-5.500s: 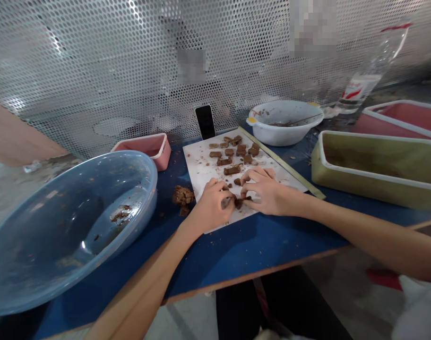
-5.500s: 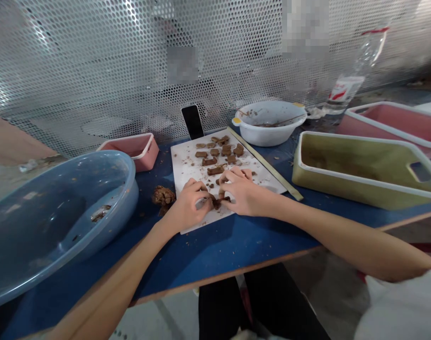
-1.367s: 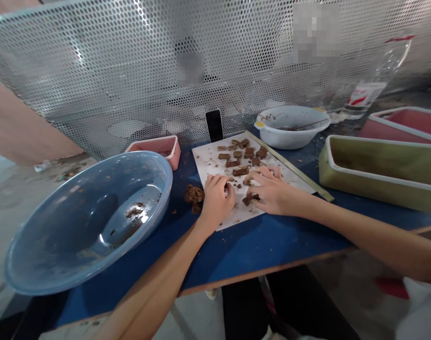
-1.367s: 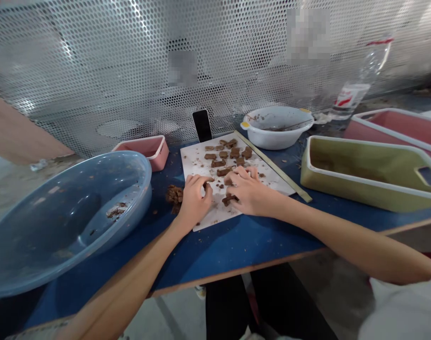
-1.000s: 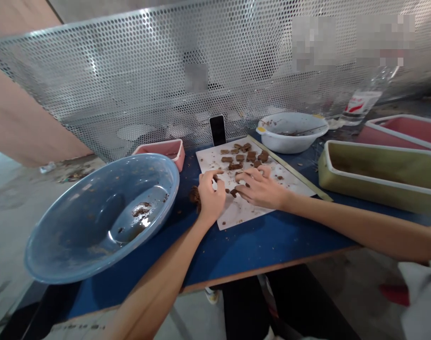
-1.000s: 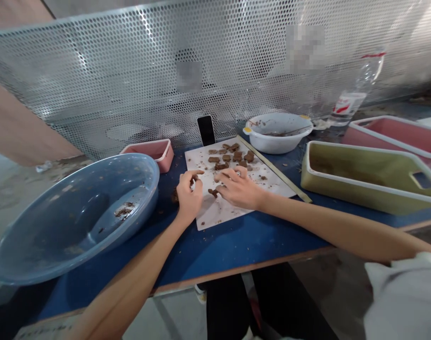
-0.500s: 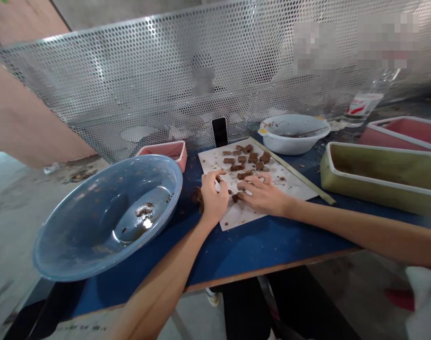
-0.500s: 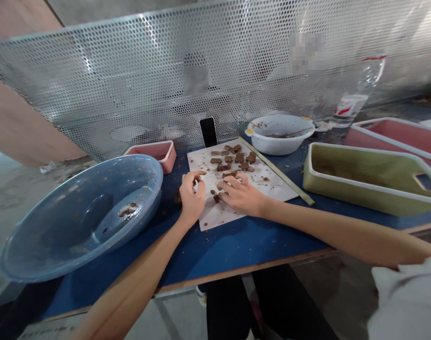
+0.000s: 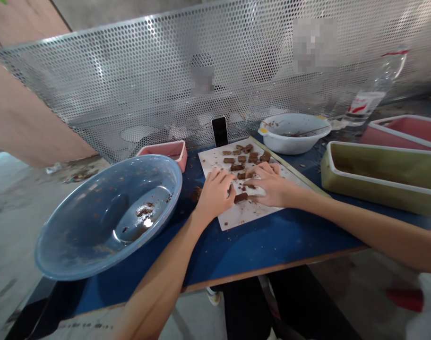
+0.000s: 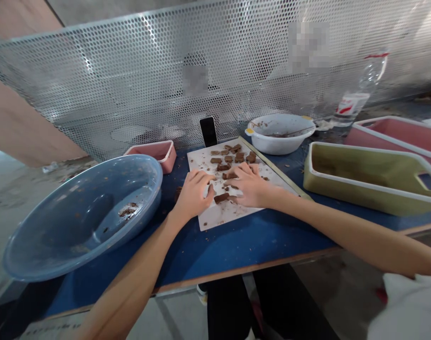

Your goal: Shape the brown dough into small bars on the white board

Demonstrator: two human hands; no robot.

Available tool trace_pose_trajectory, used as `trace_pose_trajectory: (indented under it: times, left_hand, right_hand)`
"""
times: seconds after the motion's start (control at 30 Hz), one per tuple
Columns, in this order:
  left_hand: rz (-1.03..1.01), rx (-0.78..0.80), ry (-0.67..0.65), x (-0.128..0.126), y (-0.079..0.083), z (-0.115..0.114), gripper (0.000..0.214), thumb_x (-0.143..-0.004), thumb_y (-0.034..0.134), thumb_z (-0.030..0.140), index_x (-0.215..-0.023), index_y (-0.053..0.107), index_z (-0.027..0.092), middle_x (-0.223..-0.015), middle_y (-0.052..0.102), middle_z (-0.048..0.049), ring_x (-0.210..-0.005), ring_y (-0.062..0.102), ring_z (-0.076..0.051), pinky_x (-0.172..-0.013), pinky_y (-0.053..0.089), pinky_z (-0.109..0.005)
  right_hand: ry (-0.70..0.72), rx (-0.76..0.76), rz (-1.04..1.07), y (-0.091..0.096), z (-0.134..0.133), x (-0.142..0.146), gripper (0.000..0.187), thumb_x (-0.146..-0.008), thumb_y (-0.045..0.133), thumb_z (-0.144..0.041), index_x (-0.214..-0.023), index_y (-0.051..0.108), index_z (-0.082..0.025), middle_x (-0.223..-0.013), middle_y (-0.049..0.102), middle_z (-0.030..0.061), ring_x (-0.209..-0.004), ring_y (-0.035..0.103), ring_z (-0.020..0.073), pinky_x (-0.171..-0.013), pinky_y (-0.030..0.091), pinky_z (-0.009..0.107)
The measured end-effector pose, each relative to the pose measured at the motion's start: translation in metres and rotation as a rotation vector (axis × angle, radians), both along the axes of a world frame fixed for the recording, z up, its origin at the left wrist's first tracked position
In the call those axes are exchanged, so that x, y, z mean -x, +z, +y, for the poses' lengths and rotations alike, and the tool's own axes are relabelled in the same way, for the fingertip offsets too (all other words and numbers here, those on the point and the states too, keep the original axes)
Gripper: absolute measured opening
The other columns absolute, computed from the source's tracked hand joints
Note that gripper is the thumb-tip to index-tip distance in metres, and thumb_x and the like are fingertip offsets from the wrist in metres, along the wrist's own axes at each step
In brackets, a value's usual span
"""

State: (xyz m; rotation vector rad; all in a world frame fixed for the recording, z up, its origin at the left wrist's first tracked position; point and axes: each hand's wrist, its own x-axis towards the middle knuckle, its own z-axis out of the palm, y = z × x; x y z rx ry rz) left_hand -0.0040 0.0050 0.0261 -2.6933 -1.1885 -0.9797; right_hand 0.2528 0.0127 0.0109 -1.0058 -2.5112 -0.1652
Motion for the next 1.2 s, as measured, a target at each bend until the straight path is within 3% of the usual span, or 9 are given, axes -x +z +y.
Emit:
trace_pose_trajectory:
  times: [0.13,0.33,0.6,1.03,1.2]
  left_hand:
    - [0.296,0.030,-0.126,0.006,0.006,0.001,0.015,-0.106,0.064,0.029,-0.108,0.076,0.021,-0.113,0.073,-0.0129,-0.124,0.060,-0.035,-0.110,0.049,-0.053]
    - [0.363,0.073,-0.097,0.006,0.001,0.003,0.035,-0.103,0.072,0.055,-0.096,0.080,0.021,-0.102,0.071,-0.0129,-0.115,0.060,-0.035,-0.105,0.049,-0.054]
    - [0.351,0.127,-0.095,0.005,-0.002,0.003,0.020,-0.096,0.081,0.041,-0.085,0.082,0.024,-0.091,0.069,-0.0105,-0.109,0.058,-0.034,-0.102,0.048,-0.054]
    - [0.339,0.139,-0.105,0.006,-0.005,0.006,0.023,-0.101,0.075,0.039,-0.084,0.084,0.026,-0.089,0.070,-0.0098,-0.105,0.059,-0.033,-0.102,0.048,-0.055]
    - [0.331,0.152,-0.081,0.009,0.000,0.007,0.026,-0.099,0.078,0.048,-0.090,0.084,0.025,-0.094,0.070,-0.0104,-0.106,0.058,-0.034,-0.103,0.047,-0.056]
  right_hand:
    - [-0.039,0.117,0.039,-0.002,0.007,-0.006,0.029,-0.096,0.077,-0.047,-0.120,0.083,-0.032,-0.139,0.067,0.0112,-0.130,0.057,0.0374,-0.109,0.043,0.057]
    - [0.004,0.203,0.028,-0.005,0.010,0.000,0.030,-0.099,0.076,-0.053,-0.117,0.085,-0.032,-0.143,0.064,0.0133,-0.134,0.054,0.0396,-0.110,0.048,0.061]
    - [0.042,0.224,0.026,-0.008,0.013,0.008,0.026,-0.103,0.070,-0.052,-0.111,0.086,-0.033,-0.143,0.065,0.0133,-0.131,0.055,0.0384,-0.105,0.047,0.060]
    - [0.008,0.284,0.070,-0.010,0.013,0.011,0.020,-0.098,0.076,-0.047,-0.102,0.083,-0.029,-0.142,0.065,0.0115,-0.133,0.055,0.0385,-0.107,0.044,0.061]
    - [-0.026,0.287,0.066,-0.008,0.004,0.007,0.035,-0.101,0.072,-0.054,-0.121,0.080,-0.027,-0.143,0.064,0.0148,-0.134,0.054,0.0400,-0.109,0.045,0.064]
